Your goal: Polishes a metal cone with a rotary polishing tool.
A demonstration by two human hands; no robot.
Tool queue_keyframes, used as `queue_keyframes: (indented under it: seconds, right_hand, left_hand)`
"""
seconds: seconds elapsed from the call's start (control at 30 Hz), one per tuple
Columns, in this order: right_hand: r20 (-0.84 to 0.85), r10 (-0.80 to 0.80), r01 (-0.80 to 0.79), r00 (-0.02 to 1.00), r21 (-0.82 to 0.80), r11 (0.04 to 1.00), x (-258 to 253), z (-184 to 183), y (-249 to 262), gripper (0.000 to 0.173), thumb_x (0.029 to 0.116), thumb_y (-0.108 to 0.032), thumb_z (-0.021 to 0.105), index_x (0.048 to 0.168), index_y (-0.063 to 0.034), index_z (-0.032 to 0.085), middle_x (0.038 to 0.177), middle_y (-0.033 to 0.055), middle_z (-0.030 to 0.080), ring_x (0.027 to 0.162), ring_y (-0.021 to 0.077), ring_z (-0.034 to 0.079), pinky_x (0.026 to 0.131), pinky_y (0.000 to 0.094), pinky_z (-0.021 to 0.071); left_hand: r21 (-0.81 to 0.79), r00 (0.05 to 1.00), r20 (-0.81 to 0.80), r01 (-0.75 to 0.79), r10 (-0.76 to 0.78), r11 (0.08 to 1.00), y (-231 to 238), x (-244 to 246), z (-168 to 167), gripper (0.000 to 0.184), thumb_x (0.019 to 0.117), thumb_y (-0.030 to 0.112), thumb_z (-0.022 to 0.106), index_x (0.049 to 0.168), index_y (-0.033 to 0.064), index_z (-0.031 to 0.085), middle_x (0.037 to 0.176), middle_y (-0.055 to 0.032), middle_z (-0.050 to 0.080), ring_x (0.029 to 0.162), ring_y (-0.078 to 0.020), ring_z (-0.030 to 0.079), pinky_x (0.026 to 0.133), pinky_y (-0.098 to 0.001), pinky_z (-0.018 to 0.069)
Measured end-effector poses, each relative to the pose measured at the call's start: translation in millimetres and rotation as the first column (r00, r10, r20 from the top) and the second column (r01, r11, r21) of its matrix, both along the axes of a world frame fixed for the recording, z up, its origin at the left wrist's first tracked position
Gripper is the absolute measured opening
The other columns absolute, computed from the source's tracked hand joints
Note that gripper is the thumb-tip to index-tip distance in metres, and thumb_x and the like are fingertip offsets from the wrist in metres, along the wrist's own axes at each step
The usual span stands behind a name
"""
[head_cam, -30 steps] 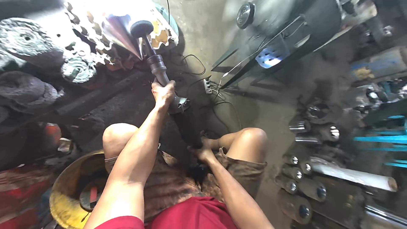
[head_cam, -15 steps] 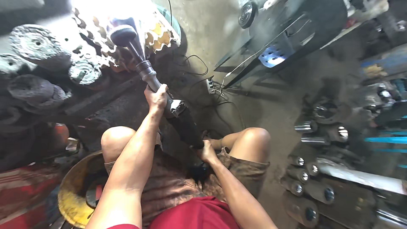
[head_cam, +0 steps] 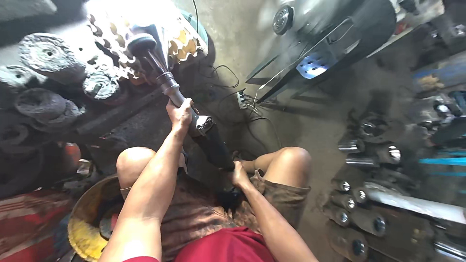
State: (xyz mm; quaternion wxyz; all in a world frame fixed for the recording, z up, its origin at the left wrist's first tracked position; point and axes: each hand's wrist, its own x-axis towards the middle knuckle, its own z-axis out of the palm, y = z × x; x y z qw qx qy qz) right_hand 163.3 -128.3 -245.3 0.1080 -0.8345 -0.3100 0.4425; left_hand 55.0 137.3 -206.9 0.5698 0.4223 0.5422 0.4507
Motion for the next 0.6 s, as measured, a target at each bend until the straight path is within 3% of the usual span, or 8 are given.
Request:
queue_keyframes:
  seconds: [0.17, 0.33, 0.43, 0.6]
  right_hand:
    - [-0.143, -0.105, 0.114, 0.984, 0.056, 0.992, 1, -11, -8, 0.042, 0.0845, -0.041, 0.082, 0.108, -0.0083, 0.072, 0.094, 0.0083, 0.074, 0.085, 0.0202, 0.072, 0.082, 0.0456, 0.0605]
    - [-0.214, -0.19, 0.195, 0.958, 0.005, 0.981, 0, -13, -8, 0.041, 0.0823, -0.038, 0.085, 0.106, -0.0074, 0.072, 0.089, 0.0084, 0.074, 0.075, 0.0199, 0.071, 0.074, 0.0441, 0.0621]
    - [-0.242, -0.191, 0.203, 0.951, 0.026, 0.979, 0, -16, -10, 0.04, 0.0824, -0.036, 0.085, 0.105, -0.0068, 0.072, 0.087, 0.008, 0.073, 0.074, 0.019, 0.071, 0.073, 0.0434, 0.0618]
    - [-0.227, -0.194, 0.206, 0.954, 0.029, 0.978, 1, -19, -11, 0.043, 0.081, -0.038, 0.086, 0.108, -0.007, 0.071, 0.093, 0.0083, 0.074, 0.083, 0.0191, 0.072, 0.08, 0.0444, 0.0615]
  left_hand:
    - [-0.045, 0.98, -0.186, 0.067, -0.074, 0.997, 2, 12, 6, 0.032, 0.08, 0.017, 0.073, 0.108, 0.0048, 0.064, 0.083, -0.0049, 0.068, 0.071, -0.015, 0.068, 0.066, -0.0387, 0.0597]
    - [-0.085, 0.972, -0.212, 0.089, -0.105, 0.992, 5, 27, 0, 0.042, 0.08, 0.021, 0.078, 0.117, 0.0054, 0.065, 0.092, -0.009, 0.071, 0.08, -0.0191, 0.07, 0.073, -0.0446, 0.0596]
    - [-0.125, 0.947, -0.278, 0.128, -0.158, 0.984, 8, 30, -1, 0.049, 0.0795, 0.026, 0.077, 0.122, 0.0047, 0.064, 0.102, -0.0131, 0.071, 0.093, -0.0246, 0.069, 0.082, -0.0512, 0.0567]
    - [-0.137, 0.928, -0.322, 0.153, -0.19, 0.979, 9, 34, -5, 0.049, 0.0792, 0.03, 0.076, 0.119, 0.0045, 0.064, 0.103, -0.0142, 0.07, 0.095, -0.0267, 0.069, 0.082, -0.0532, 0.0558]
